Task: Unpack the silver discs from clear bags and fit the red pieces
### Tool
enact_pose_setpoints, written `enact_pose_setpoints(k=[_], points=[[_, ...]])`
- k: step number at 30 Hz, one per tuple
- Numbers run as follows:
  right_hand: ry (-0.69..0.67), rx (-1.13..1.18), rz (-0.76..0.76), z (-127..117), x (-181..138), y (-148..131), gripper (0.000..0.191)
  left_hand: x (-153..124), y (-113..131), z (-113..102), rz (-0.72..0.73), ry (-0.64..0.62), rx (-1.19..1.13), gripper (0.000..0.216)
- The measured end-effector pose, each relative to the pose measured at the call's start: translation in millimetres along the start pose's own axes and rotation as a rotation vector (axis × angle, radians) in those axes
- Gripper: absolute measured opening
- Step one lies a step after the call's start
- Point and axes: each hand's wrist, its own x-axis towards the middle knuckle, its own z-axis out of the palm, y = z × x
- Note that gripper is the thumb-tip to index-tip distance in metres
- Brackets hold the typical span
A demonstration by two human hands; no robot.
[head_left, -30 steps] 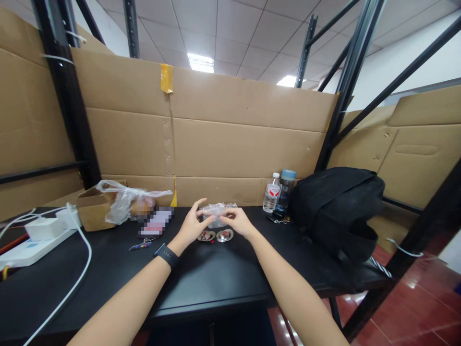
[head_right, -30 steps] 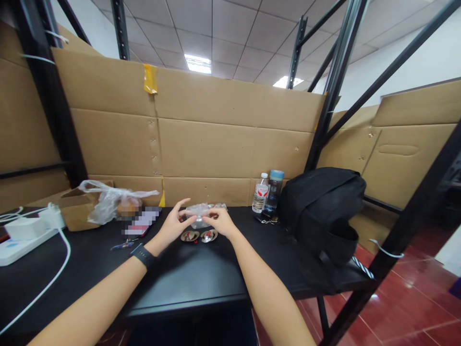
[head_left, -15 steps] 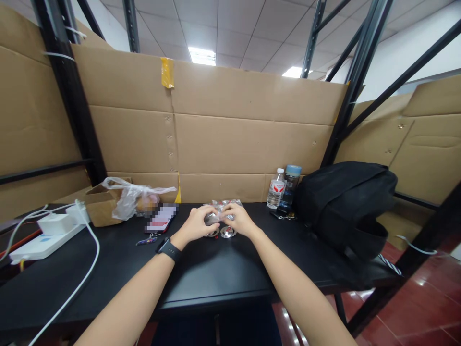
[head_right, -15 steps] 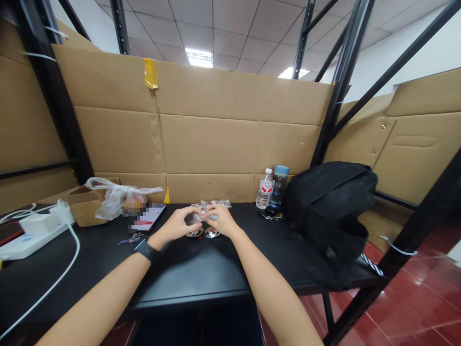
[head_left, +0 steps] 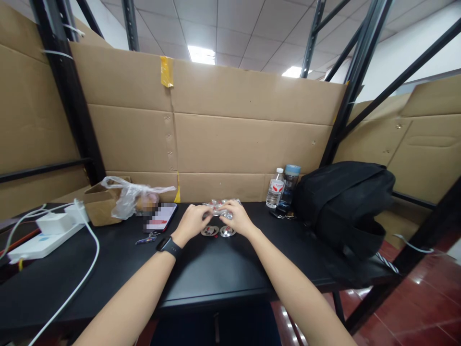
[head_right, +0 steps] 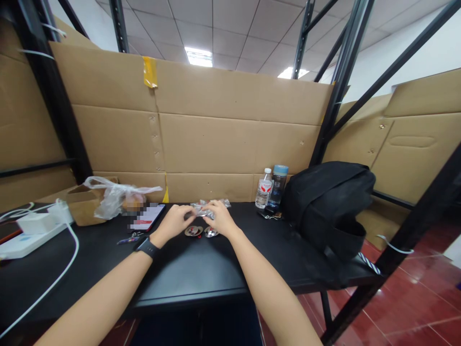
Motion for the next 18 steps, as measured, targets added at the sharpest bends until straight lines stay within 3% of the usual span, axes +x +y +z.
enact_pose_setpoints(k=[4, 7, 11, 15, 18], points=[[0.125, -0.007, 0.125, -8.1, 1.1, 9.5, 0.02, 0.4, -28.1, 1.0, -0.234, 0.151, 0.292, 0.023], [0.117, -0.076, 0.17, -13.4, -2.1, 27.7, 0.02, -1.7, -47.6, 9.2, -0.321, 0.07, 0.381, 0.028], [-0.096, -0.171, 0.205, -12.8, -11.1, 55.2, 0.028, -5.3, -59.5, 25.4, -0.339, -0.15, 0.387, 0.025], [-0.304, -0.19, 0.231, -5.3, -17.4, 70.2, 0.038, -7.4, -60.6, 31.9, -0.35, -0.149, 0.377, 0.036], [-0.342, -0.225, 0.283, -0.1, -17.6, 74.7, 0.039, -8.0, -59.0, 30.0, -0.36, -0.105, 0.348, 0.048]])
